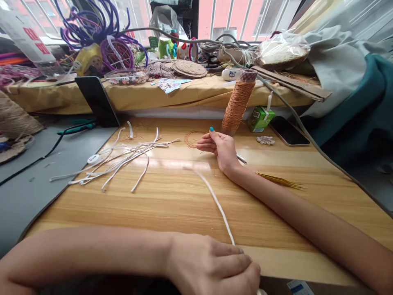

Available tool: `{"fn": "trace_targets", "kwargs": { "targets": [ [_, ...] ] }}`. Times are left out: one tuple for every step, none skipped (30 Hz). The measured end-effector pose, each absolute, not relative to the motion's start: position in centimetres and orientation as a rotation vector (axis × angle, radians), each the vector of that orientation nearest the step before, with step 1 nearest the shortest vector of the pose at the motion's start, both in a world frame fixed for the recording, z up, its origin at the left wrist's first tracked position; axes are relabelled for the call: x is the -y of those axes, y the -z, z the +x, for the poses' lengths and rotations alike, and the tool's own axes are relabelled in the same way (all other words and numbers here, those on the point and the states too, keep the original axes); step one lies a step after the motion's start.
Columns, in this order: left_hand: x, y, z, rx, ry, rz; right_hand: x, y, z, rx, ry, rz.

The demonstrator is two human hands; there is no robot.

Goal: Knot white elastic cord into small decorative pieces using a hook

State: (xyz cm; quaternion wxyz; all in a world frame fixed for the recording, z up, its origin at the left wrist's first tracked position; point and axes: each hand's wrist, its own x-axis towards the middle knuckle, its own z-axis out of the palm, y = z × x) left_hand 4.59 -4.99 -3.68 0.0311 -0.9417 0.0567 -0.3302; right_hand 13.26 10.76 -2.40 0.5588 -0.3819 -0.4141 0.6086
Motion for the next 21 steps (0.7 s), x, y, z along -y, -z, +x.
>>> {"fn": "trace_targets", "kwargs": {
  "targets": [
    [4.5, 3.2, 4.7, -0.149, 1.085, -2.855, -10.5, 2.3, 13.2, 1.019, -1.432, -0.890],
    [4.1, 2.8, 4.8, -0.148, 1.178, -2.795, -10.2, 2.1, 13.3, 1.089, -1.413, -0.883],
    [3.8, 2.4, 4.9, -0.145, 1.254, -2.743, -9.9, 1.6, 13.5, 1.186, -1.367, -0.880],
    [3.6, 2.1, 5.0, -0.139, 1.314, -2.703, -9.6, 0.9, 13.8, 1.309, -1.290, -0.885],
    [3.5, 1.8, 5.0, -0.128, 1.350, -2.684, -9.4, -0.1, 14.3, 1.462, -1.171, -0.913],
    [3.5, 1.7, 5.0, -0.101, 1.361, -2.686, -9.1, -1.1, 14.9, 1.600, -1.008, -0.943],
    [3.6, 1.6, 5.0, -0.077, 1.365, -2.691, -8.9, -2.2, 15.6, 1.707, -0.862, -0.973],
    [3.6, 1.6, 5.0, -0.067, 1.370, -2.694, -8.7, -3.3, 16.3, 1.764, -0.743, -1.027],
    [3.7, 1.6, 5.0, -0.069, 1.378, -2.691, -8.5, -4.1, 17.0, 1.802, -0.693, -1.111],
    [3.7, 1.7, 5.0, -0.080, 1.388, -2.684, -8.2, -4.7, 17.6, 1.826, -0.675, -1.197],
    [3.7, 1.7, 5.0, -0.093, 1.395, -2.677, -7.9, -4.9, 18.1, 1.876, -0.706, -1.287],
    [3.7, 1.7, 5.0, -0.106, 1.397, -2.671, -7.6, -4.8, 18.5, 1.936, -0.771, -1.381],
    [3.7, 1.8, 5.0, -0.120, 1.391, -2.670, -7.2, -4.4, 18.7, 2.018, -0.848, -1.469],
    [3.6, 1.8, 4.9, -0.142, 1.372, -2.673, -6.8, -3.8, 18.7, 2.144, -0.952, -1.513],
    [3.6, 1.8, 4.9, -0.176, 1.342, -2.677, -6.4, -3.1, 18.6, 2.270, -0.979, -1.519],
    [3.6, 1.9, 4.8, -0.213, 1.304, -2.685, -6.0, -2.4, 18.4, 2.378, -0.917, -1.500],
    [3.6, 2.0, 4.8, -0.244, 1.265, -2.695, -5.7, -1.8, 18.1, 2.441, -0.808, -1.486],
    [3.6, 2.1, 4.7, -0.265, 1.228, -2.712, -5.4, -1.3, 17.8, 2.476, -0.694, -1.485],
    [3.6, 2.2, 4.7, -0.268, 1.197, -2.736, -5.1, -0.9, 17.4, 2.511, -0.604, -1.489],
    [3.7, 2.3, 4.7, -0.257, 1.182, -2.765, -4.9, -0.7, 17.1, 2.538, -0.534, -1.491],
    [3.7, 2.3, 4.7, -0.241, 1.178, -2.790, -4.7, -0.5, 16.7, 2.564, -0.466, -1.497]
  ]
}}
